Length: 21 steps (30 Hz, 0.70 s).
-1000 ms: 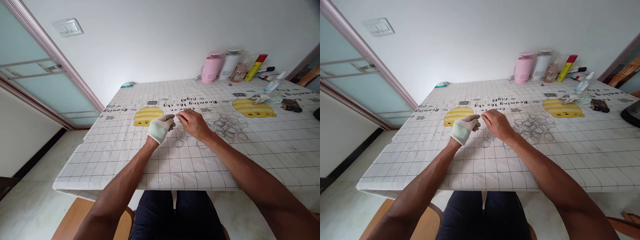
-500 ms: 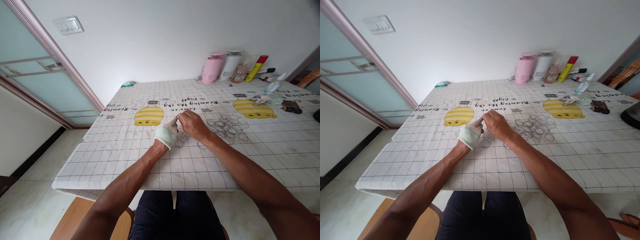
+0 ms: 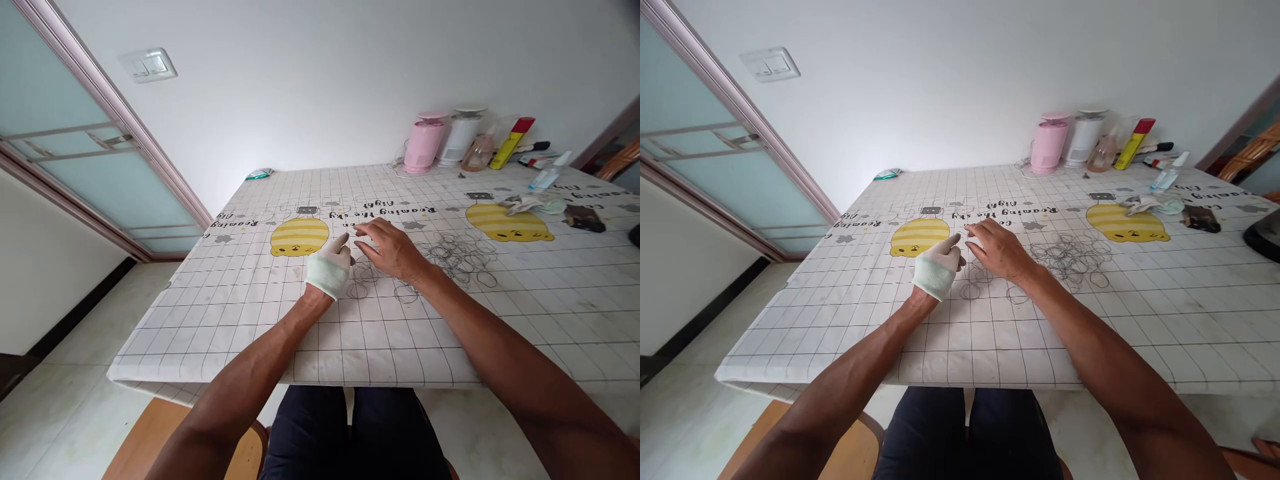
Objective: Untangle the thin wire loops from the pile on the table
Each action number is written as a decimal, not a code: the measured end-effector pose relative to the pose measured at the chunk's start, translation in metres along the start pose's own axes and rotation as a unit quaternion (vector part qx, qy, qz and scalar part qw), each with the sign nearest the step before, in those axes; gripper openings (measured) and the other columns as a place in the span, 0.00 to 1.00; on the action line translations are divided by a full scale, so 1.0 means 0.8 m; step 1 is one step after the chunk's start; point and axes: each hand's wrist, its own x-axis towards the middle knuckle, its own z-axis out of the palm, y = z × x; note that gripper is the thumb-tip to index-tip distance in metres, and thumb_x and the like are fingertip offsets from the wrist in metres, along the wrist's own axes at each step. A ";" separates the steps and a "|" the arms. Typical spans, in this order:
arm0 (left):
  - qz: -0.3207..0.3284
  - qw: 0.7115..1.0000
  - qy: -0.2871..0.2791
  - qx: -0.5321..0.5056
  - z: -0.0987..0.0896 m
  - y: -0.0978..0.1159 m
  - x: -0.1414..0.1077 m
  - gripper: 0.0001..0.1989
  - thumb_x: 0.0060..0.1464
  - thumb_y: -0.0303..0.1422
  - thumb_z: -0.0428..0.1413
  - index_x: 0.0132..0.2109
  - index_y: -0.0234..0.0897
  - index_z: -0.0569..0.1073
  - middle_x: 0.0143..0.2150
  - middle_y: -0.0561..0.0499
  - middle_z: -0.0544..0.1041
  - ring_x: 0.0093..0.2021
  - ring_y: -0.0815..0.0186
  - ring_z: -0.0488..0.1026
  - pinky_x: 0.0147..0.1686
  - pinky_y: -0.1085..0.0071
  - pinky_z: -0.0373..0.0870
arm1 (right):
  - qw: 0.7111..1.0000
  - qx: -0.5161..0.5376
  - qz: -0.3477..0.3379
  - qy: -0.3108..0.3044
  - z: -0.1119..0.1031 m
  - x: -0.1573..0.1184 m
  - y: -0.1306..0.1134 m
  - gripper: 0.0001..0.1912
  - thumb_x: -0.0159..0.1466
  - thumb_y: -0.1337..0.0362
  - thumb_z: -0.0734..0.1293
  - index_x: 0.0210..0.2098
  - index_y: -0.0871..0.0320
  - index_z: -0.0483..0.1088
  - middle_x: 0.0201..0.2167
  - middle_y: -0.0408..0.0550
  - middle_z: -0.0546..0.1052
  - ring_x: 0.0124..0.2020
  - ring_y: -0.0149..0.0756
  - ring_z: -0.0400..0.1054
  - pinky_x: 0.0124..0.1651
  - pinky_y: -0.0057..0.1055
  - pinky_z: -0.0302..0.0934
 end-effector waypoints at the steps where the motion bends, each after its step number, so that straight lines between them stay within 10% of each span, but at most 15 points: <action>1: 0.005 1.000 -0.001 0.005 0.000 0.001 -0.001 0.25 0.65 0.30 0.48 0.66 0.40 0.75 0.31 0.53 0.83 0.35 0.65 0.78 0.46 0.69 0.71 | 1.000 -0.001 -0.002 0.003 0.003 0.000 -0.001 0.15 0.73 0.67 0.64 0.59 0.56 0.70 0.46 0.54 0.79 0.49 0.47 0.72 0.51 0.46 0.72; 14: 0.008 1.000 -0.020 -0.022 -0.001 -0.003 0.001 0.24 0.62 0.29 0.51 0.61 0.43 0.80 0.26 0.53 0.80 0.33 0.62 0.77 0.47 0.67 0.70 | 0.999 0.023 -0.022 -0.030 -0.014 0.000 0.008 0.17 0.74 0.69 0.60 0.53 0.53 0.78 0.40 0.52 0.81 0.46 0.46 0.72 0.48 0.48 0.71; 21: -0.002 0.994 -0.029 -0.103 -0.004 -0.004 0.004 0.20 0.64 0.32 0.50 0.57 0.38 0.80 0.29 0.52 0.81 0.30 0.65 0.77 0.40 0.69 0.73 | 0.975 0.173 0.141 0.017 -0.026 0.007 -0.006 0.16 0.71 0.59 0.67 0.57 0.53 0.76 0.47 0.51 0.82 0.47 0.44 0.75 0.47 0.43 0.72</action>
